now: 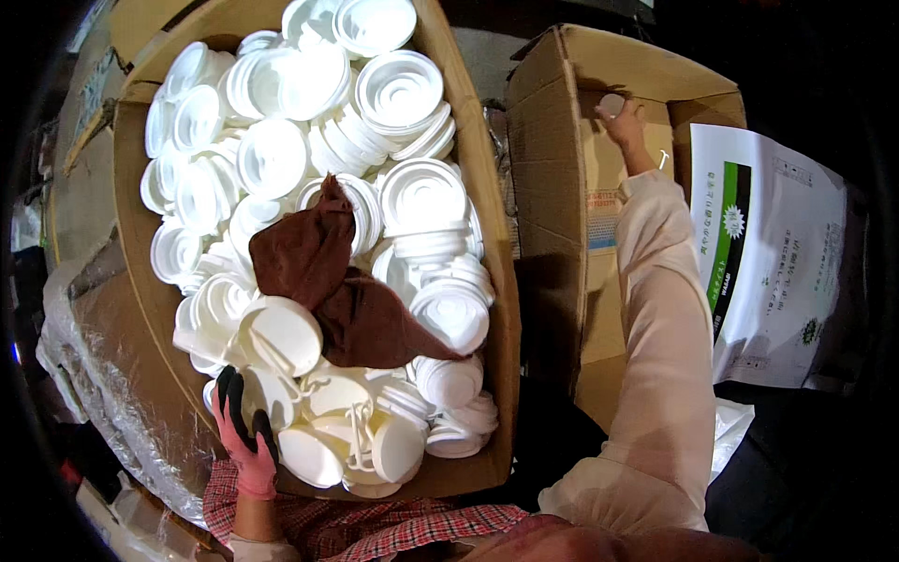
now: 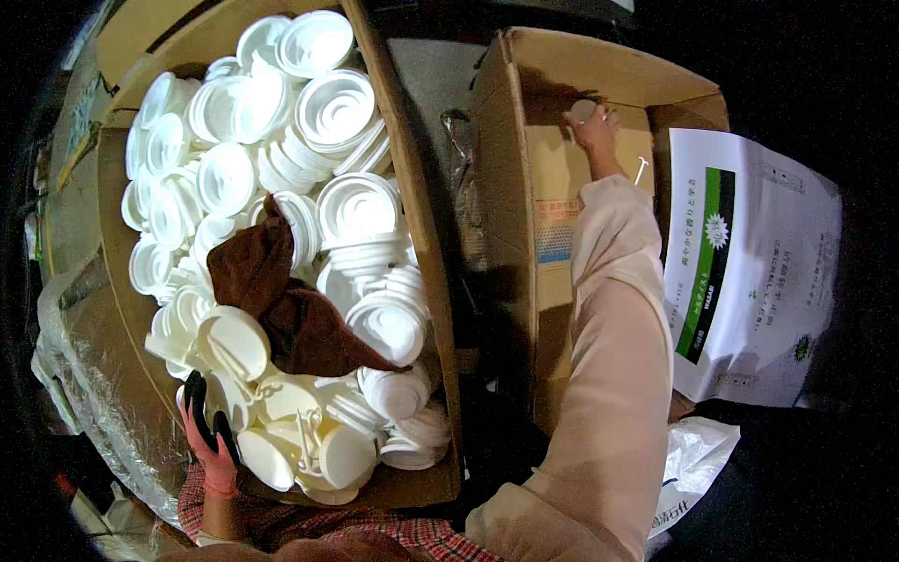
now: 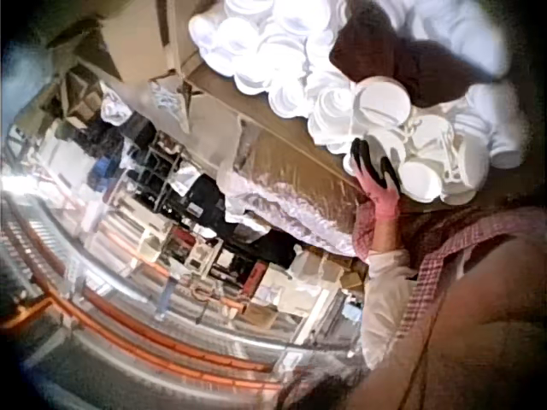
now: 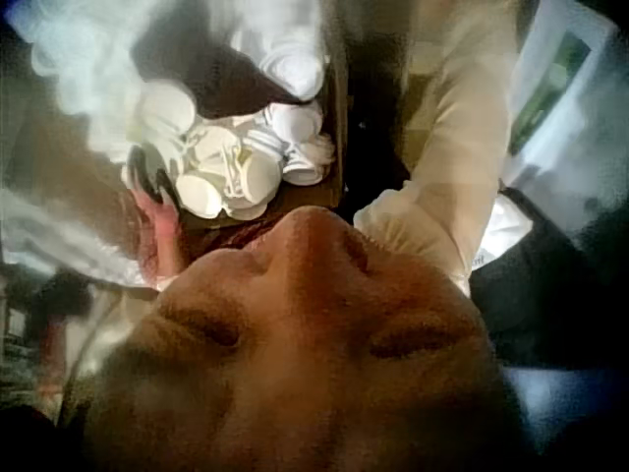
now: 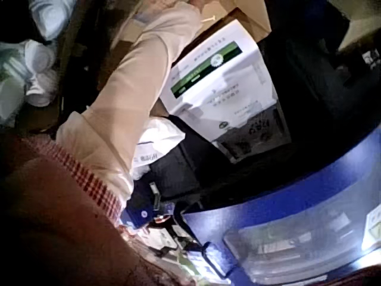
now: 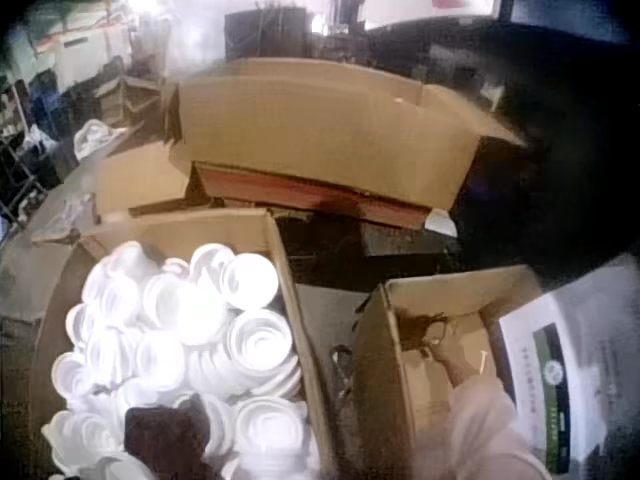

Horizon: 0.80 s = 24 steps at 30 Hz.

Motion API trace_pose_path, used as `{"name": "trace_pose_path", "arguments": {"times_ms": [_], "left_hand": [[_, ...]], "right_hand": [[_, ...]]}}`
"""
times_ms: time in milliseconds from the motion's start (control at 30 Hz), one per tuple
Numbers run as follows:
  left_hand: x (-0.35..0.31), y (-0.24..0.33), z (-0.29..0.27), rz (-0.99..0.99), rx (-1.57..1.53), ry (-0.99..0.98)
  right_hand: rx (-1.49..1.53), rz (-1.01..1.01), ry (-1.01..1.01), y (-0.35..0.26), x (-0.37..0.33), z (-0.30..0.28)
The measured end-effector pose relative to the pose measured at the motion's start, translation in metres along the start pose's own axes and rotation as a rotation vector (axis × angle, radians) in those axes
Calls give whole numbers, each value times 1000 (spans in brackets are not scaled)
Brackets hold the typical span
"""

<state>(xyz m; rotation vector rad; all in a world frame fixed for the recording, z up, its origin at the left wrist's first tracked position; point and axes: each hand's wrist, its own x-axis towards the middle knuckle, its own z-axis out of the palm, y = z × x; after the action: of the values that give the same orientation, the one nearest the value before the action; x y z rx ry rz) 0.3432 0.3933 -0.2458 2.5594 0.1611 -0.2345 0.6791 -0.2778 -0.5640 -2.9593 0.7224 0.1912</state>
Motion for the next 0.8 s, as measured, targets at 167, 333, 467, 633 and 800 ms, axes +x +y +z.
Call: {"name": "trace_pose_path", "arguments": {"times_ms": [167,333,467,633,800], "left_hand": [[9,-8,1,-2,68,-94],[9,9,-6,-57,26,-106],[15,43,-20,-20,92,-245],[-29,43,-37,15,303,-273],[-81,35,-49,138,350,-205]], "right_hand": [[-48,-154,-63,40,44,24],[70,-94,-125,21,10,35],[466,-163,-74,10,-90,2],[936,-421,-24,-80,-279,-196],[728,-769,-475,-137,-407,-290]]}}
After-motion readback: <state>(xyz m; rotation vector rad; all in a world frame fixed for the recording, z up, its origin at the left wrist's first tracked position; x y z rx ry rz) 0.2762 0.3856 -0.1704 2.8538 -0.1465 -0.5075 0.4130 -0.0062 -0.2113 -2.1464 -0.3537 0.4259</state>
